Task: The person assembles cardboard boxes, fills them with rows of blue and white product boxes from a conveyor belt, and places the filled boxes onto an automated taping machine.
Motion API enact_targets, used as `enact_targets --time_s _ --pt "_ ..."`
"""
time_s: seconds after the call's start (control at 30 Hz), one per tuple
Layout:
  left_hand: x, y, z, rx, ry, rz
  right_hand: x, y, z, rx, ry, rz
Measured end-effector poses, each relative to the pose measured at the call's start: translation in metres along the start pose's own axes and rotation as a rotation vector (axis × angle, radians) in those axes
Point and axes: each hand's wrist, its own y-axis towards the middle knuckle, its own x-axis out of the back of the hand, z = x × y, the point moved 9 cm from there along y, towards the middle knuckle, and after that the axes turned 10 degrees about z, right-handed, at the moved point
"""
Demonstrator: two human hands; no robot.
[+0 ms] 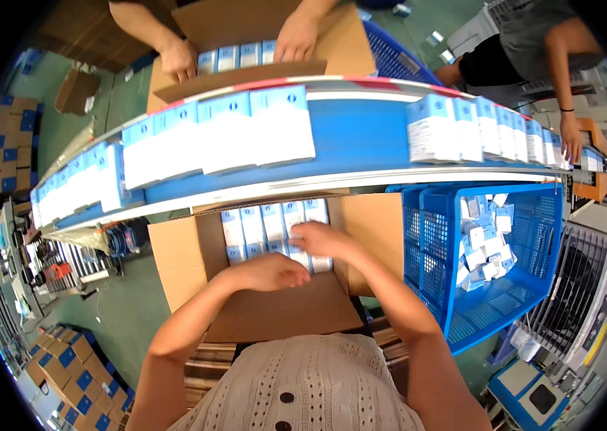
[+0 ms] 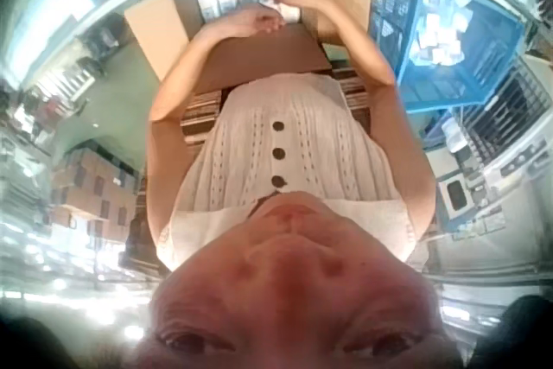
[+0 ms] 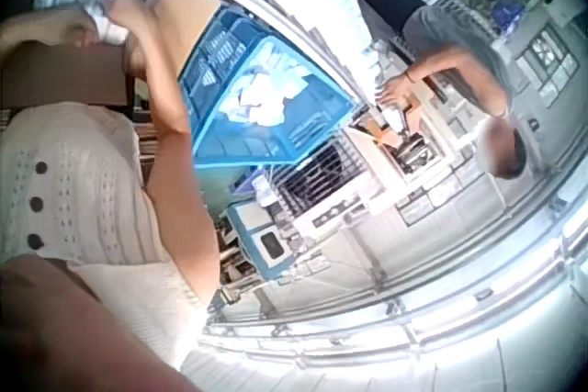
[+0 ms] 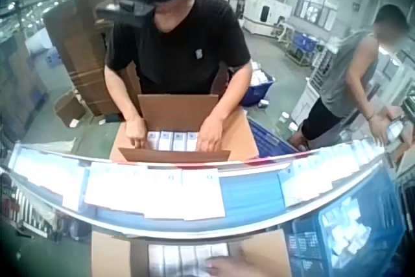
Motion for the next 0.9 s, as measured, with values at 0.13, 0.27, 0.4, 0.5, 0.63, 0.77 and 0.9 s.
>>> enact_targets --time_s 0.13,0.27,0.4,0.5,0.63,0.77,0.9 --pt "0.139 -0.135 -0.125 -0.008 0.613 -1.353 0.151 -0.109 0.063 0.02 0.185 -0.902" --pt "0.184 -0.073 -0.102 0.424 0.932 -1.349 0.216 -0.024 0.043 0.499 0.561 -1.085" --pt "0.195 -0.061 -0.085 0.676 0.857 -1.286 0.205 -0.084 0.071 -0.072 -0.033 -1.097" --pt "0.187 -0.047 -0.103 0.594 0.716 -1.326 0.191 -0.127 0.083 -0.146 -0.575 -1.326" --pt "0.192 -0.032 -0.066 0.116 0.025 -0.938 0.219 -0.192 0.046 -0.063 -0.625 -1.382" --pt "0.183 -0.016 -0.067 -0.036 -0.081 -0.892 0.26 -0.255 -0.057 -0.202 -0.35 -1.576" --pt "0.218 -0.062 -0.061 0.168 0.156 -1.197 0.251 -0.201 -0.013 -0.153 -0.376 -1.172"
